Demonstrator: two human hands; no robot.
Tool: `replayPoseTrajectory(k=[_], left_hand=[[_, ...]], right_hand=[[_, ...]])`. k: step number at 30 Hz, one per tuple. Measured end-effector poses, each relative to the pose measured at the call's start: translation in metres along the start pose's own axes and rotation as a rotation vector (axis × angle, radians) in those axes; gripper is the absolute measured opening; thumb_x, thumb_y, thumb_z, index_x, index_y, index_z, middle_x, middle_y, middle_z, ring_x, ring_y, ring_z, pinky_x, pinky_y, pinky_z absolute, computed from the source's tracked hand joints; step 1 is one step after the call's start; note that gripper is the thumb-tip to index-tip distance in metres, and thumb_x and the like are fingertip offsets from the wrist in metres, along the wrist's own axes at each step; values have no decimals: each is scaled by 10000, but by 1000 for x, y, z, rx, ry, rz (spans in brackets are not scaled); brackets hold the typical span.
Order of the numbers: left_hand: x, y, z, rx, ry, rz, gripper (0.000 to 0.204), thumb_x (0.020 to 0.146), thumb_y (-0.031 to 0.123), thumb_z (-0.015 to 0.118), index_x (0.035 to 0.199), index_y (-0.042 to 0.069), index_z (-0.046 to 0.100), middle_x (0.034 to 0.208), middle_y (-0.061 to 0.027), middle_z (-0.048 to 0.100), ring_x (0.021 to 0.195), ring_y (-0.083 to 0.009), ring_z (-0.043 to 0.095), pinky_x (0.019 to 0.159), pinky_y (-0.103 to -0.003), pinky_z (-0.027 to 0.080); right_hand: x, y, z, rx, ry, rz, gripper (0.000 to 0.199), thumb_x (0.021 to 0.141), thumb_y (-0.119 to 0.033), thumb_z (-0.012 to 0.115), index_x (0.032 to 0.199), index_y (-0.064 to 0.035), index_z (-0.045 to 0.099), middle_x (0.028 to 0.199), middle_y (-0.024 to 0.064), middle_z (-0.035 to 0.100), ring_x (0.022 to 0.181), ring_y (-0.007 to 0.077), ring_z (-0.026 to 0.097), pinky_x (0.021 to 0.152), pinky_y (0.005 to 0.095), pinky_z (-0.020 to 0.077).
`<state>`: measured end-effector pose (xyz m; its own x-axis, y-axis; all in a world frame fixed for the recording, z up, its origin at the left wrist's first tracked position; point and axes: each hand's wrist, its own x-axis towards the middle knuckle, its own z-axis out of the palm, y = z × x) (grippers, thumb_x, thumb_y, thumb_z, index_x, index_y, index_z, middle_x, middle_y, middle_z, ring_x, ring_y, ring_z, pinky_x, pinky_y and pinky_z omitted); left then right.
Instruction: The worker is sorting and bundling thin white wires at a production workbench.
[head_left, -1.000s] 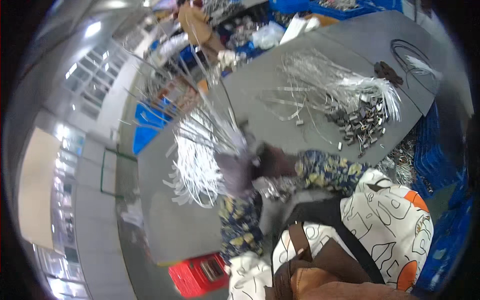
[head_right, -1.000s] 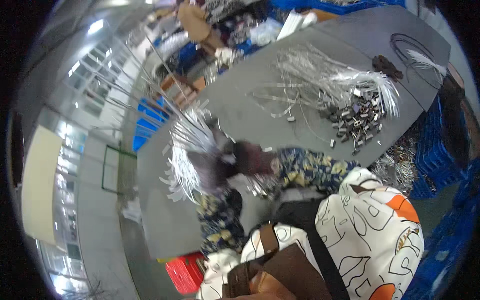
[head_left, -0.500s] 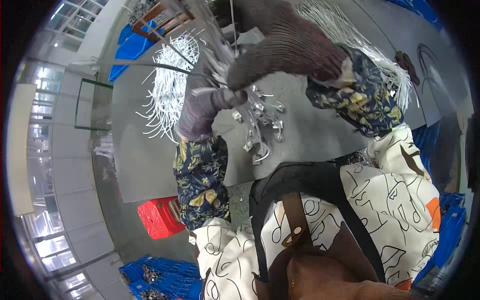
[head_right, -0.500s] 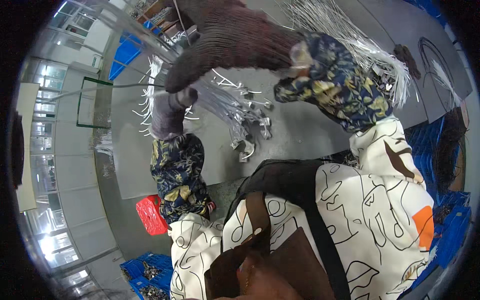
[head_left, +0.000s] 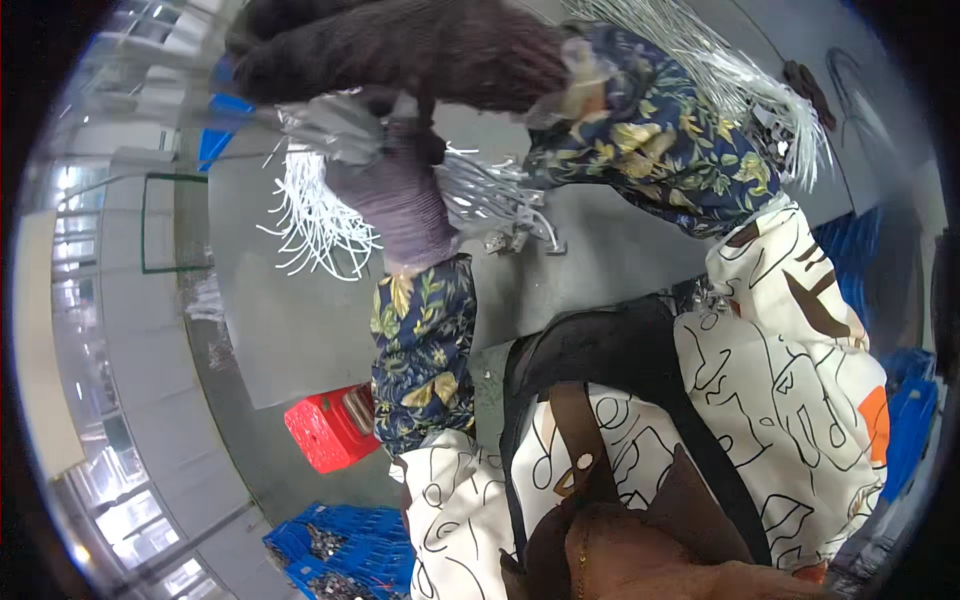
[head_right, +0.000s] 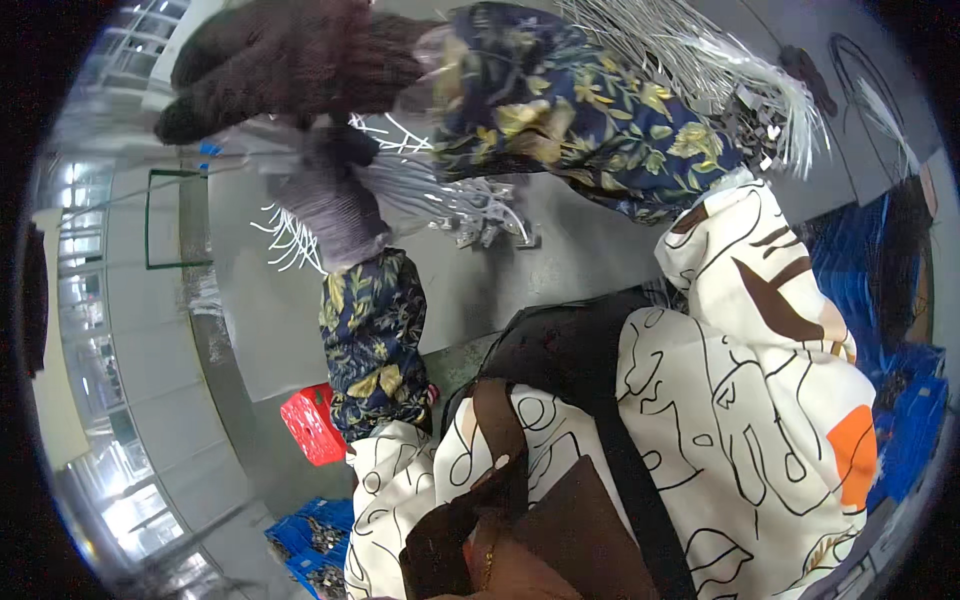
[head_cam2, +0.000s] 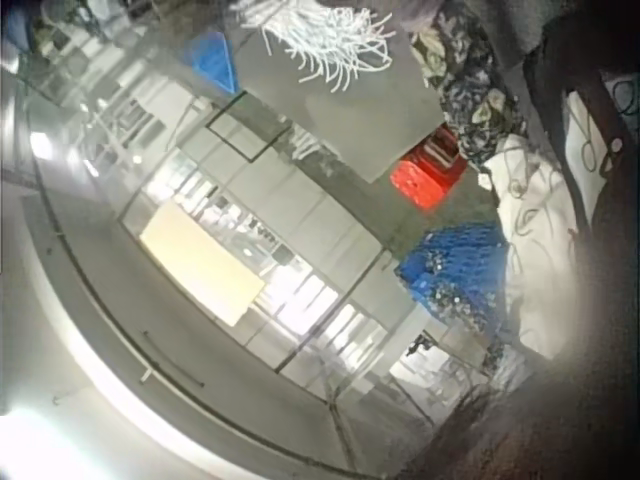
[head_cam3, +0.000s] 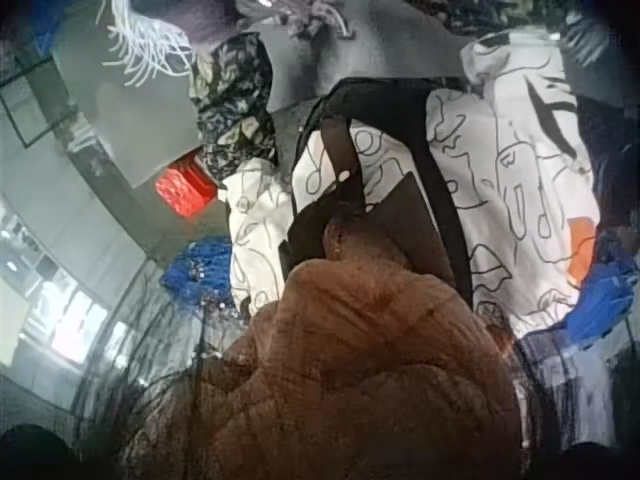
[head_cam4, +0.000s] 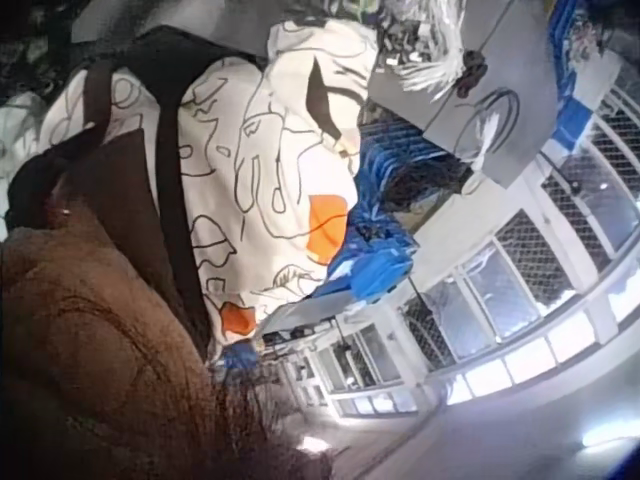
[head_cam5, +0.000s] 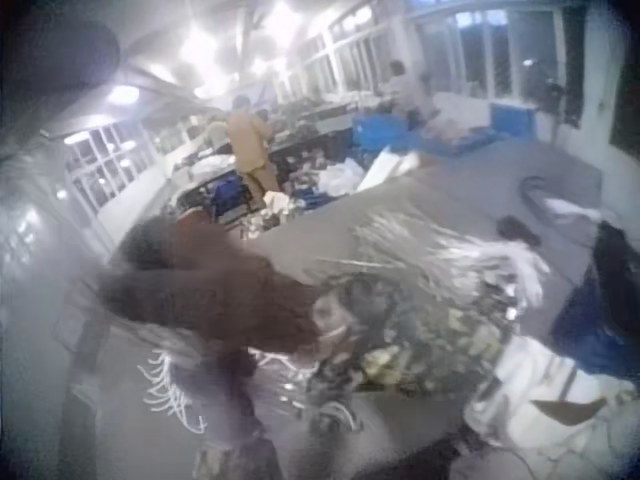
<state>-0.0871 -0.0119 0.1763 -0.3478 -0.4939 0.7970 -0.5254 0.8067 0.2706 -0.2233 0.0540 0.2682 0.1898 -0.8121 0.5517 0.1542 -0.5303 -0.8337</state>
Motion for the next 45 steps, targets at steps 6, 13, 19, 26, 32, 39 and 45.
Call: replayPoseTrajectory(k=[6, 13, 19, 26, 32, 39, 45], left_hand=[[0, 21, 21, -817, 147, -853, 198, 767, 118, 725, 820, -26, 599, 573, -34, 536, 455, -88, 474, 436, -224, 374], [6, 21, 14, -789, 121, -867, 188, 759, 91, 731, 834, 2, 583, 553, -32, 515, 445, -107, 462, 432, -243, 373], [19, -27, -5, -977, 178, -935, 216, 773, 90, 711, 876, 23, 534, 500, 4, 397, 396, -100, 345, 373, -260, 259], [3, -33, -17, -855, -124, -670, 461, 730, 134, 669, 1109, -81, 518, 733, -158, 634, 728, -233, 600, 748, -340, 484], [-26, -7, -36, -870, -1, -718, 399, 708, 55, 680, 1051, -70, 516, 689, -145, 617, 623, -208, 589, 653, -332, 495], [-27, 24, -48, -1027, -135, -694, 312, 656, 56, 669, 918, -64, 552, 545, -93, 536, 513, -172, 525, 556, -279, 447], [-22, 26, -25, -933, -60, -827, 155, 726, 74, 655, 788, 12, 527, 519, -38, 458, 449, -124, 438, 500, -279, 410]], right_hand=[[-132, 105, -58, -404, 468, 605, 382, 788, -346, 690, 1007, -38, 635, 865, 56, 639, 770, 132, 595, 689, 308, 478], [-255, 192, 49, -834, 273, 742, 430, 732, -354, 673, 1052, -74, 613, 1004, 162, 613, 949, 300, 594, 835, 383, 468], [-258, 196, 33, -640, 218, 692, 137, 783, -201, 591, 828, -73, 609, 794, 102, 587, 734, 291, 574, 684, 387, 483], [-247, 210, 54, -1188, 120, 632, 74, 791, -143, 556, 805, -74, 579, 784, 103, 617, 630, 288, 597, 632, 375, 495], [-207, 239, 58, -1144, 150, 605, 166, 804, -108, 534, 948, -43, 586, 880, 159, 609, 738, 285, 645, 602, 384, 518], [-213, 191, 68, -1101, -12, 589, 213, 801, -138, 546, 968, -12, 589, 889, 167, 608, 740, 317, 651, 614, 426, 530], [-206, 183, 51, -629, 259, 733, 365, 834, -352, 582, 1042, -53, 601, 930, 172, 615, 891, 316, 627, 799, 399, 506]])
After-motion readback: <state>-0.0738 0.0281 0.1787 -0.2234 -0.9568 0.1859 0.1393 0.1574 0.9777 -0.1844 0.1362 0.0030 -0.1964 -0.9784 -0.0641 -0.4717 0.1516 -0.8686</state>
